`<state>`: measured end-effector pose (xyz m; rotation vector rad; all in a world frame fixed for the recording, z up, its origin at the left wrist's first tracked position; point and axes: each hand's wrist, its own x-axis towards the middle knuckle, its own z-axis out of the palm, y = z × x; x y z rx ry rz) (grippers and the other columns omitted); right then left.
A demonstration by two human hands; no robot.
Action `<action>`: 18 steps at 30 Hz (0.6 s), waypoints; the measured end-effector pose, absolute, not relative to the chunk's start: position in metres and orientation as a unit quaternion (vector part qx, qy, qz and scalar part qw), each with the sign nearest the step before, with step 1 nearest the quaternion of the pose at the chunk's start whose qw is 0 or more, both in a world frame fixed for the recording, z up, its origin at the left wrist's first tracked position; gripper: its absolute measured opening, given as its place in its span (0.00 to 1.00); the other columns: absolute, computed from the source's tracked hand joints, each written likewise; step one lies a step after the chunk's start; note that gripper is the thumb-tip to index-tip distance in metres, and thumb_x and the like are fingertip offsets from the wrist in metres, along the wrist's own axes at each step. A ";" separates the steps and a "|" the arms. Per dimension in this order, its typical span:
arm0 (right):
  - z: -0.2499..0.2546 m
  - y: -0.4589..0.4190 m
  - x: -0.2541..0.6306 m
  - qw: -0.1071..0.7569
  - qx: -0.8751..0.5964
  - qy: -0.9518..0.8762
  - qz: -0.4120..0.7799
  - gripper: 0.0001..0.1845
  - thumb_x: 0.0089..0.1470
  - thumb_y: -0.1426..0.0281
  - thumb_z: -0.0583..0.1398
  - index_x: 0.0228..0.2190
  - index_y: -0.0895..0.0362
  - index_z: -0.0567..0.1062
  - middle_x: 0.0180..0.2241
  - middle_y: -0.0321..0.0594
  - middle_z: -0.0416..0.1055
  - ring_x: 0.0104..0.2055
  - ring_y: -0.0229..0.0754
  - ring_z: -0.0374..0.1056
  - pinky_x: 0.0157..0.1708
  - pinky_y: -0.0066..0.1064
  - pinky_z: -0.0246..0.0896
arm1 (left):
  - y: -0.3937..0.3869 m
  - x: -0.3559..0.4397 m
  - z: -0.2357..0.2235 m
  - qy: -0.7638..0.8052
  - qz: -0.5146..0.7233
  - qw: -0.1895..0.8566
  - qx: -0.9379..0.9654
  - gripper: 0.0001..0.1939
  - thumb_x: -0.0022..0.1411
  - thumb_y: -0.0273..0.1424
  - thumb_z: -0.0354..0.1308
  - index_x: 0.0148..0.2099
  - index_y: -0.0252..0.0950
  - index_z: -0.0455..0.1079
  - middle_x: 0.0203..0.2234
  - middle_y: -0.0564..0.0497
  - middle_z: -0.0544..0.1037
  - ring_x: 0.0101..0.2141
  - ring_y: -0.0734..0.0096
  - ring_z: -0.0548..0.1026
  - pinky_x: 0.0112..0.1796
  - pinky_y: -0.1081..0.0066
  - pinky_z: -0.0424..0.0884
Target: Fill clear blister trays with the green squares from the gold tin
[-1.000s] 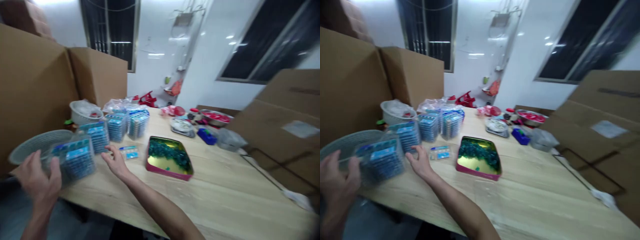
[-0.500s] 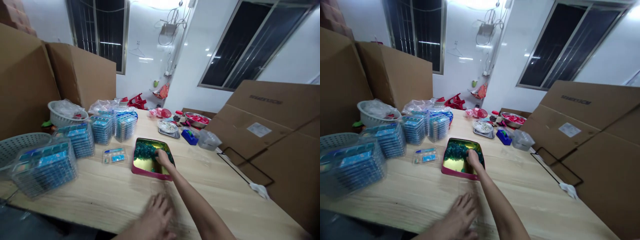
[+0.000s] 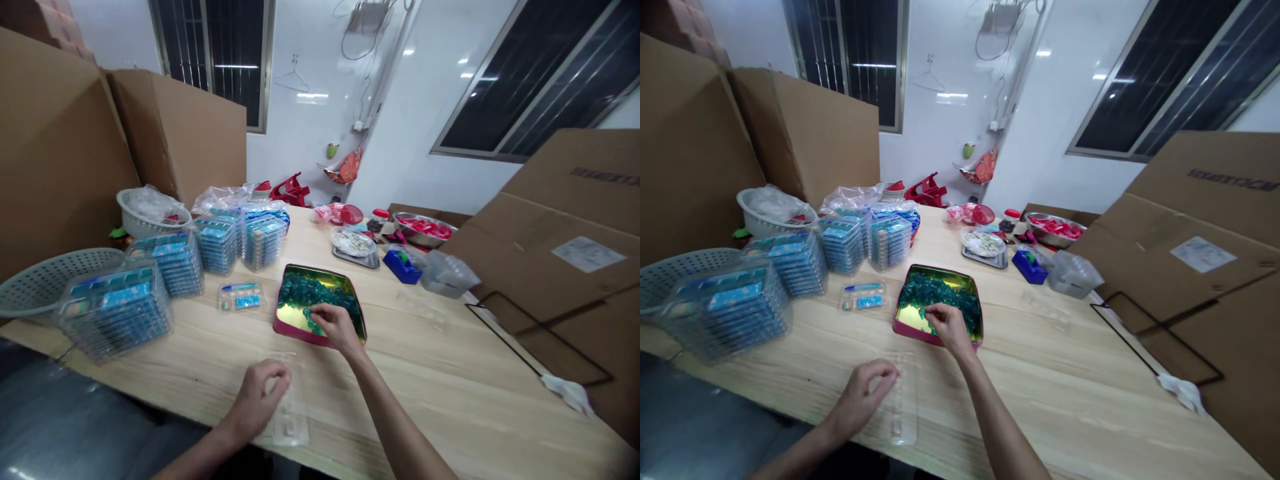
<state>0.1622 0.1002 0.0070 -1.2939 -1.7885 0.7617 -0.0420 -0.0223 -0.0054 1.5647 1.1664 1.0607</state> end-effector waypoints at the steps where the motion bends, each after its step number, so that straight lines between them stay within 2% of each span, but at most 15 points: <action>1: 0.010 0.088 0.154 0.428 -0.471 -0.702 0.321 0.09 0.50 0.67 0.60 0.30 0.58 0.78 0.27 0.41 0.74 0.30 0.41 0.69 0.30 0.30 0.63 | -0.014 -0.037 -0.001 0.477 0.454 0.525 0.539 0.17 0.60 0.43 0.52 0.34 0.33 0.72 0.31 0.44 0.77 0.35 0.62 0.75 0.39 0.64 0.70; 4: 0.012 0.052 0.130 0.487 -0.397 -0.710 0.318 0.06 0.50 0.68 0.61 0.29 0.56 0.79 0.29 0.41 0.72 0.32 0.41 0.68 0.31 0.30 0.63 | 0.006 -0.029 0.005 0.403 0.489 0.716 0.294 0.20 0.52 0.46 0.60 0.34 0.31 0.71 0.26 0.46 0.77 0.29 0.66 0.74 0.32 0.68 0.69; 6: 0.008 0.034 0.120 0.501 -0.388 -0.707 0.315 0.06 0.50 0.69 0.61 0.29 0.55 0.79 0.27 0.40 0.72 0.31 0.41 0.67 0.30 0.30 0.63 | 0.012 -0.028 0.004 0.352 0.486 0.768 0.223 0.19 0.44 0.40 0.67 0.33 0.30 0.71 0.24 0.47 0.76 0.26 0.70 0.74 0.32 0.69 0.68; 8: 0.001 0.025 0.114 0.503 -0.392 -0.687 0.347 0.06 0.51 0.69 0.61 0.30 0.54 0.80 0.27 0.40 0.73 0.30 0.41 0.68 0.32 0.31 0.64 | 0.012 -0.030 0.000 0.346 0.483 0.778 0.204 0.18 0.39 0.34 0.70 0.32 0.29 0.72 0.22 0.48 0.76 0.24 0.73 0.73 0.31 0.71 0.67; 13: -0.011 0.022 0.113 0.494 -0.404 -0.544 0.545 0.11 0.47 0.63 0.64 0.32 0.56 0.80 0.31 0.41 0.77 0.32 0.42 0.71 0.35 0.33 0.66 | 0.014 -0.038 -0.009 0.398 0.516 0.701 0.290 0.16 0.40 0.33 0.69 0.31 0.29 0.72 0.24 0.49 0.76 0.23 0.76 0.71 0.29 0.74 0.65; 18: -0.014 0.030 0.114 0.460 -0.445 -0.463 0.613 0.14 0.37 0.63 0.69 0.26 0.58 0.77 0.20 0.36 0.72 0.21 0.35 0.64 0.23 0.27 0.60 | 0.031 -0.041 -0.019 0.517 0.448 0.509 0.523 0.08 0.50 0.32 0.59 0.30 0.31 0.70 0.19 0.54 0.72 0.21 0.76 0.69 0.25 0.76 0.63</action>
